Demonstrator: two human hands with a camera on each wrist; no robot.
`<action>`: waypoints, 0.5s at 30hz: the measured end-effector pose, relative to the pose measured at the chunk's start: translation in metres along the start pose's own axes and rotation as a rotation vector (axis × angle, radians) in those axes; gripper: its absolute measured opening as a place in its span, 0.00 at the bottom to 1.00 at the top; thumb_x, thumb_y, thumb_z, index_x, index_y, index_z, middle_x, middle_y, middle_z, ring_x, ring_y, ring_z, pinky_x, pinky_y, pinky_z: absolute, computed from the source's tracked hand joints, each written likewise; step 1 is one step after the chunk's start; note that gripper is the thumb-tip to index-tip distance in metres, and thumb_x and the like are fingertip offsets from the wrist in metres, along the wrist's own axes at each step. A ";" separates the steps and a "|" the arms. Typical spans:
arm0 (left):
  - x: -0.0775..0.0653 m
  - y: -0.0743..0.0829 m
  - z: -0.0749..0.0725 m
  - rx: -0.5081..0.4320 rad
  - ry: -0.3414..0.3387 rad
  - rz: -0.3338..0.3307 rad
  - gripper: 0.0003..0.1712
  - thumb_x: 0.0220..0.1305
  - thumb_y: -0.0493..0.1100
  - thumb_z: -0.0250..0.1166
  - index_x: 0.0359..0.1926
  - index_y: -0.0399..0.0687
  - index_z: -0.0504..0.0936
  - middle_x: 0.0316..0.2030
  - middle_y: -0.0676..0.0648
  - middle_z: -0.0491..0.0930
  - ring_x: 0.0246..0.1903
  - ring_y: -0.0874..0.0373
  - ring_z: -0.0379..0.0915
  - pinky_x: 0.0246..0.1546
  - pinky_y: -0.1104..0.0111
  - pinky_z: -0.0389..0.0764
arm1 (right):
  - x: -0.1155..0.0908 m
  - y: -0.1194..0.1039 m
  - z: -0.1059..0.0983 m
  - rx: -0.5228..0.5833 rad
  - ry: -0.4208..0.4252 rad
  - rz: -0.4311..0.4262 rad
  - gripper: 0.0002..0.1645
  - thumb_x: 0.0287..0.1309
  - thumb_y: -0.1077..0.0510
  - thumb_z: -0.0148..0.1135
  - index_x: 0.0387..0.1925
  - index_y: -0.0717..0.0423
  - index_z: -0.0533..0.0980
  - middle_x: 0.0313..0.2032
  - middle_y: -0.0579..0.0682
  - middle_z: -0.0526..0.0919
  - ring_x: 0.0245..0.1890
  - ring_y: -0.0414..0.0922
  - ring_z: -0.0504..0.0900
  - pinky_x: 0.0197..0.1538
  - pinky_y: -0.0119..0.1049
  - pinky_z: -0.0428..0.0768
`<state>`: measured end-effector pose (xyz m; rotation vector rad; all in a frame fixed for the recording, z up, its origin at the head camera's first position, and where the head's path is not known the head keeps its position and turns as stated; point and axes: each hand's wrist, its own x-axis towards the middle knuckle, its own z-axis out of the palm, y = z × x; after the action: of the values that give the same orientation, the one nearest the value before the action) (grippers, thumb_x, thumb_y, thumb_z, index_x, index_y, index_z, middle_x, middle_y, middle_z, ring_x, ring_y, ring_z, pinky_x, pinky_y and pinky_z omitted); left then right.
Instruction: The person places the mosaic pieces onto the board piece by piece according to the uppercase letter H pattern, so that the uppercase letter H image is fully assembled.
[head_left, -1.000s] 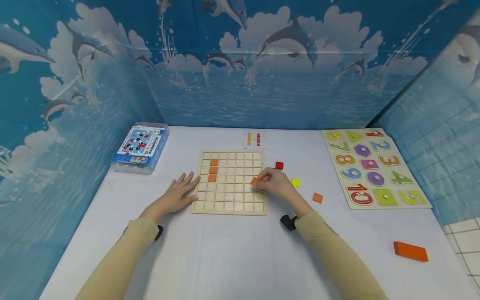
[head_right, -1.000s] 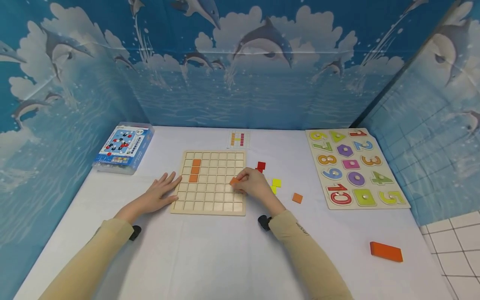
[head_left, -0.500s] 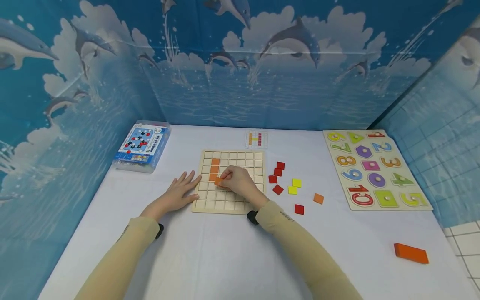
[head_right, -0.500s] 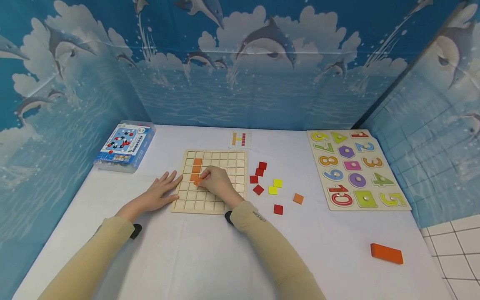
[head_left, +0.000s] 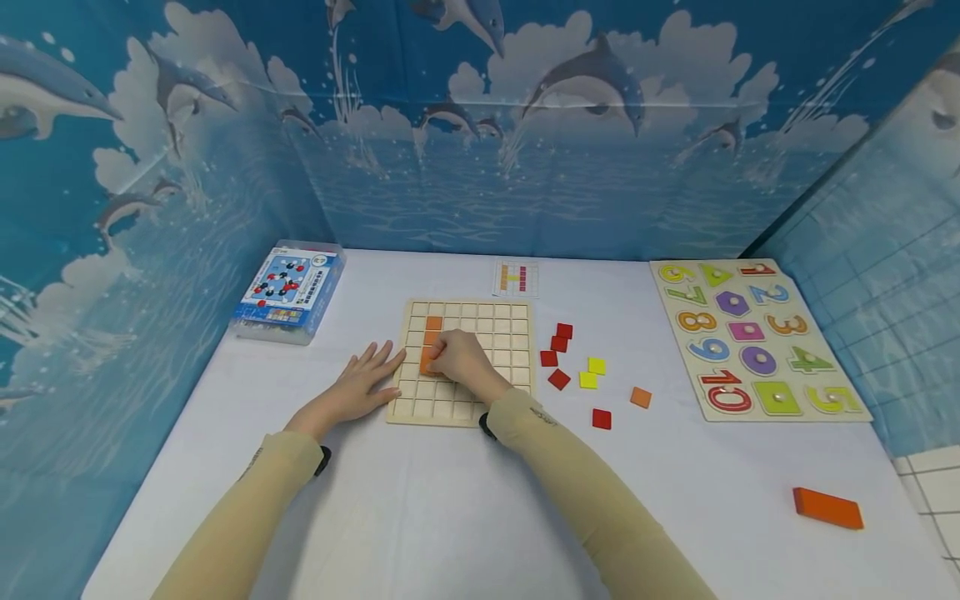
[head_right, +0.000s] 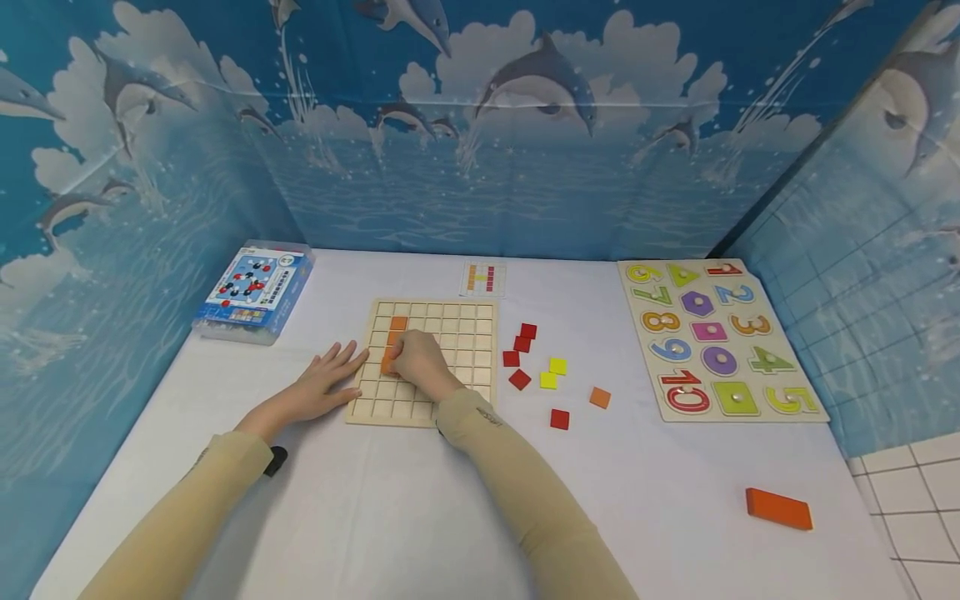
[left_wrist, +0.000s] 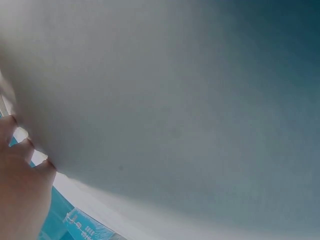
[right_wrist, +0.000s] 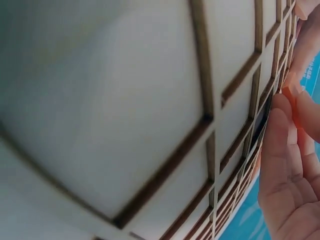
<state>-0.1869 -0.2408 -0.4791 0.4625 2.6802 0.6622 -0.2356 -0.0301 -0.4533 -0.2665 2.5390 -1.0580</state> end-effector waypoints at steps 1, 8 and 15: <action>0.000 0.000 0.000 0.002 0.001 0.002 0.39 0.73 0.50 0.57 0.77 0.46 0.52 0.77 0.35 0.42 0.76 0.33 0.30 0.73 0.36 0.35 | 0.000 0.000 0.000 -0.009 -0.006 0.004 0.08 0.55 0.60 0.72 0.27 0.55 0.79 0.29 0.48 0.81 0.28 0.41 0.74 0.30 0.29 0.70; 0.000 0.000 0.000 0.001 0.005 0.009 0.39 0.73 0.50 0.57 0.77 0.46 0.52 0.77 0.35 0.42 0.76 0.33 0.30 0.73 0.36 0.35 | 0.000 -0.002 0.002 -0.057 -0.018 -0.023 0.08 0.54 0.62 0.72 0.27 0.56 0.79 0.30 0.48 0.80 0.29 0.42 0.74 0.32 0.29 0.71; 0.000 -0.001 0.000 -0.003 0.012 0.010 0.39 0.72 0.49 0.57 0.77 0.46 0.53 0.77 0.35 0.43 0.76 0.33 0.31 0.72 0.36 0.35 | 0.000 -0.005 0.006 -0.112 -0.016 -0.047 0.07 0.55 0.63 0.70 0.27 0.57 0.78 0.30 0.49 0.79 0.28 0.41 0.73 0.29 0.28 0.70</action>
<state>-0.1873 -0.2414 -0.4798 0.4723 2.6896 0.6735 -0.2329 -0.0372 -0.4533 -0.3650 2.5934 -0.9280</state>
